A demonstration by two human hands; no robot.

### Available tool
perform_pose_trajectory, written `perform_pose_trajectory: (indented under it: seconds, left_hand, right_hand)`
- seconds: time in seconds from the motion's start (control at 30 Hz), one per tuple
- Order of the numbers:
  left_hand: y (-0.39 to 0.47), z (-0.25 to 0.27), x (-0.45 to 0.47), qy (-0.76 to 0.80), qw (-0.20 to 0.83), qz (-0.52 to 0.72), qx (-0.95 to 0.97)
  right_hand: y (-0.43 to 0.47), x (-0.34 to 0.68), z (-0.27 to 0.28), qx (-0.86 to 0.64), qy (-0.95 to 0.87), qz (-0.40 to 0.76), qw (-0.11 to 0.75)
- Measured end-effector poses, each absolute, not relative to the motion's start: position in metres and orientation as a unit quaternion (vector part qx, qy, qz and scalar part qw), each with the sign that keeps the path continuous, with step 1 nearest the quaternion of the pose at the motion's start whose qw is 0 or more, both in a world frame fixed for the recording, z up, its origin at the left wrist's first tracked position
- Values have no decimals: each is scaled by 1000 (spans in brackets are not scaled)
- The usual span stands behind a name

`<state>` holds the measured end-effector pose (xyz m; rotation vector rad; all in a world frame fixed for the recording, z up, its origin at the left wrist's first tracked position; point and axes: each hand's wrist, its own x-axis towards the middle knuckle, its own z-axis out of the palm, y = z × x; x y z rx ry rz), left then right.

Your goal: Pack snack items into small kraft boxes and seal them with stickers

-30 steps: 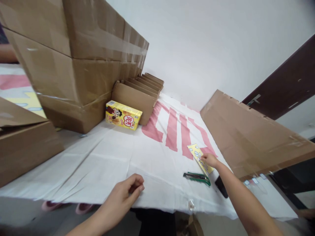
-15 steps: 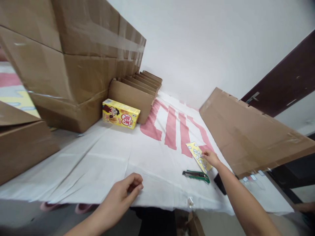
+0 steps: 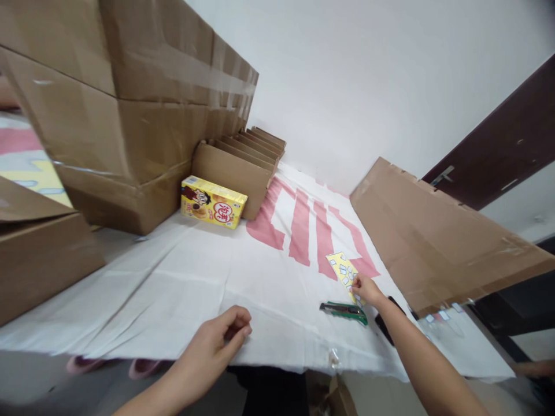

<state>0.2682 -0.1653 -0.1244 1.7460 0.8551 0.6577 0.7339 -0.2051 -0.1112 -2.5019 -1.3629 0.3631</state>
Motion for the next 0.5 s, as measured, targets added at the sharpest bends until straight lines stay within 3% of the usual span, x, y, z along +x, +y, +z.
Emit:
perform_pose_trajectory:
  seconds: [0.5]
  left_hand:
    - [-165,-124,268,355,531,273,720]
  right_hand:
    - [-220,763,-99,-914,-378,116,96]
